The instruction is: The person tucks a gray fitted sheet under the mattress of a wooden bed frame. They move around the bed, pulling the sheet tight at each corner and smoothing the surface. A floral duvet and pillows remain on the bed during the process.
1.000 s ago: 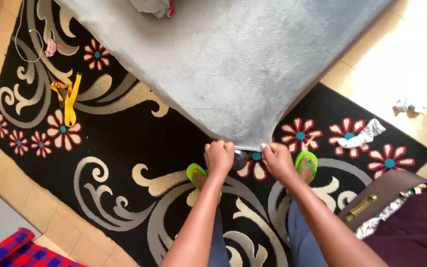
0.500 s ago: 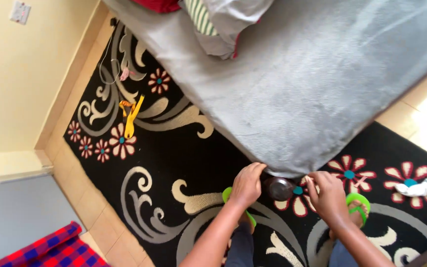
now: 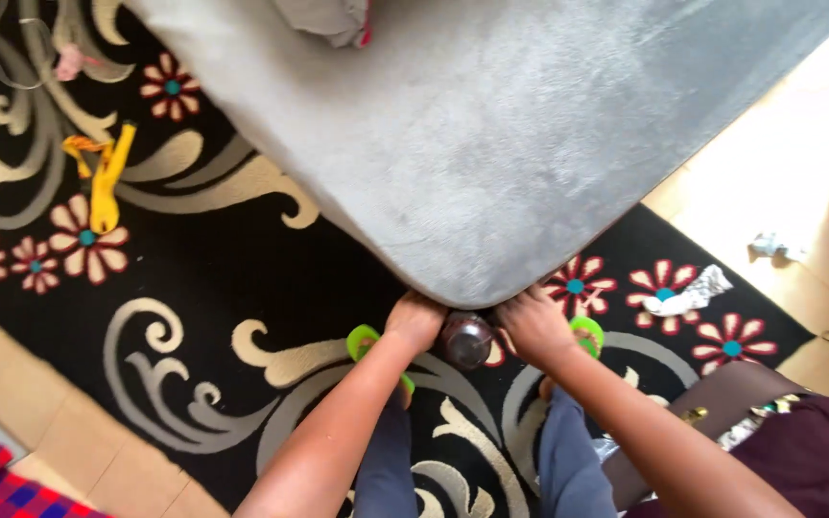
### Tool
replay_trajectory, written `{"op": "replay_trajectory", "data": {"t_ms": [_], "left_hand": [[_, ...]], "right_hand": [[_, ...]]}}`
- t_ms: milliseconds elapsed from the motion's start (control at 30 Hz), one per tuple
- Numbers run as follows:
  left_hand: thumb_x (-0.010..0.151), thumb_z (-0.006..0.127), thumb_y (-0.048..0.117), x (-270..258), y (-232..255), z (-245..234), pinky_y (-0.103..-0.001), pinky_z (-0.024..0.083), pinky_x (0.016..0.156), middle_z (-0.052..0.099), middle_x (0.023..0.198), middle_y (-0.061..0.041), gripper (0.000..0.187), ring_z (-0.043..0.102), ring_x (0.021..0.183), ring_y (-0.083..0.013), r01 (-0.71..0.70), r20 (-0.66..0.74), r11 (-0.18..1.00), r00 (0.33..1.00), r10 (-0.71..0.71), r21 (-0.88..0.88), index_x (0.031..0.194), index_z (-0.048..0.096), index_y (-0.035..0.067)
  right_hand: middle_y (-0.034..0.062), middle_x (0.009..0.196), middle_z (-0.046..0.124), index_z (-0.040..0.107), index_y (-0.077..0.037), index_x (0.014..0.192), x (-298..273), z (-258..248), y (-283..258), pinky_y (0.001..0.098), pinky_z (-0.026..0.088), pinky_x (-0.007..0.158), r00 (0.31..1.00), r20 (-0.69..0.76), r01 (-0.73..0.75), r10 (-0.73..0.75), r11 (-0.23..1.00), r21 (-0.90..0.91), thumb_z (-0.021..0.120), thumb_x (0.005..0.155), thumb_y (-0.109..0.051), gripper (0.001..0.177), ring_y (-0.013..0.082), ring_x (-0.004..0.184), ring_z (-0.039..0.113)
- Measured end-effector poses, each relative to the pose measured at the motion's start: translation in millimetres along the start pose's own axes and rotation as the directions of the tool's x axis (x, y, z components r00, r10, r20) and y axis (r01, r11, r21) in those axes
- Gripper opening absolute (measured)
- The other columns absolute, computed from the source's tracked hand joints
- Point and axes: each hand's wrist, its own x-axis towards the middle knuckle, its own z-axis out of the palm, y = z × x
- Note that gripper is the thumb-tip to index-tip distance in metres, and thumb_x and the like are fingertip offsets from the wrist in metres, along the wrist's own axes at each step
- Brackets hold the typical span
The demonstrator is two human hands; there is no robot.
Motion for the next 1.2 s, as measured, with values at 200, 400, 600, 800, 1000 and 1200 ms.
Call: {"op": "replay_trajectory", "data": {"t_ms": [200,400,600,800,1000,1200], "left_hand": [[0.098,0.053,0.016,31,-10,21,-0.042,0.047,0.108,0.06,0.143,-0.015,0.038,0.057,0.132,-0.0299,0.115,0.325,0.993,0.939,-0.114,0.014,0.133,0.065,0.009],[0.094,0.051,0.019,37,-20,40,-0.045,0.035,0.109,0.046,0.155,-0.019,0.051,0.042,0.138,-0.0338,0.074,0.136,0.994,0.989,-0.062,-0.085,0.144,0.051,0.007],[0.101,0.046,0.024,45,-27,46,-0.045,0.032,0.119,0.044,0.157,-0.015,0.049,0.04,0.146,-0.0309,0.059,0.211,0.998,0.976,-0.058,-0.002,0.148,0.05,0.011],[0.101,0.045,0.025,40,-26,38,-0.043,0.039,0.115,0.046,0.156,-0.014,0.049,0.047,0.142,-0.0308,0.146,0.355,0.989,0.927,-0.124,-0.036,0.149,0.048,0.013],[0.092,0.05,0.025,37,-31,68,-0.044,0.038,0.108,0.043,0.152,-0.018,0.056,0.042,0.142,-0.0365,0.069,-0.054,0.998,0.996,-0.068,0.014,0.145,0.047,0.011],[0.099,0.047,0.031,37,-35,71,-0.043,0.035,0.115,0.038,0.158,-0.011,0.054,0.039,0.144,-0.0298,0.118,0.198,0.993,0.974,-0.111,-0.025,0.151,0.041,0.018]], "right_hand": [[0.0119,0.13,0.067,0.07,-0.01,0.122,36,50,-5,0.0434,0.038,0.109,0.956,0.164,-0.257,0.242,0.963,0.077,0.057,0.092,-0.024,0.035,0.0284,0.126,0.057],[0.0116,0.141,0.061,0.064,-0.014,0.133,76,40,-15,0.0418,0.04,0.113,0.541,0.445,-0.829,0.714,0.363,0.426,0.056,0.095,-0.026,0.041,0.0286,0.136,0.052],[0.0092,0.147,0.055,0.06,-0.018,0.138,86,8,-4,0.0435,0.037,0.118,0.721,0.397,-0.69,0.567,0.537,0.485,0.053,0.095,-0.021,0.044,0.0276,0.143,0.046],[0.015,0.136,0.063,0.067,-0.006,0.127,-26,-63,35,0.0467,0.032,0.121,0.998,-0.032,0.062,-0.056,0.98,0.191,0.06,0.085,-0.012,0.043,0.0329,0.14,0.049],[0.0135,0.122,0.069,0.072,0.001,0.109,-15,-64,90,0.049,0.025,0.123,0.979,-0.108,-0.178,0.171,0.982,-0.062,0.064,0.077,-0.013,0.036,0.0323,0.133,0.052],[0.0112,0.13,0.068,0.07,-0.005,0.122,4,4,117,0.0455,0.035,0.116,0.977,-0.051,-0.208,0.209,0.978,0.03,0.066,0.076,-0.012,0.046,0.0312,0.13,0.055]]}}
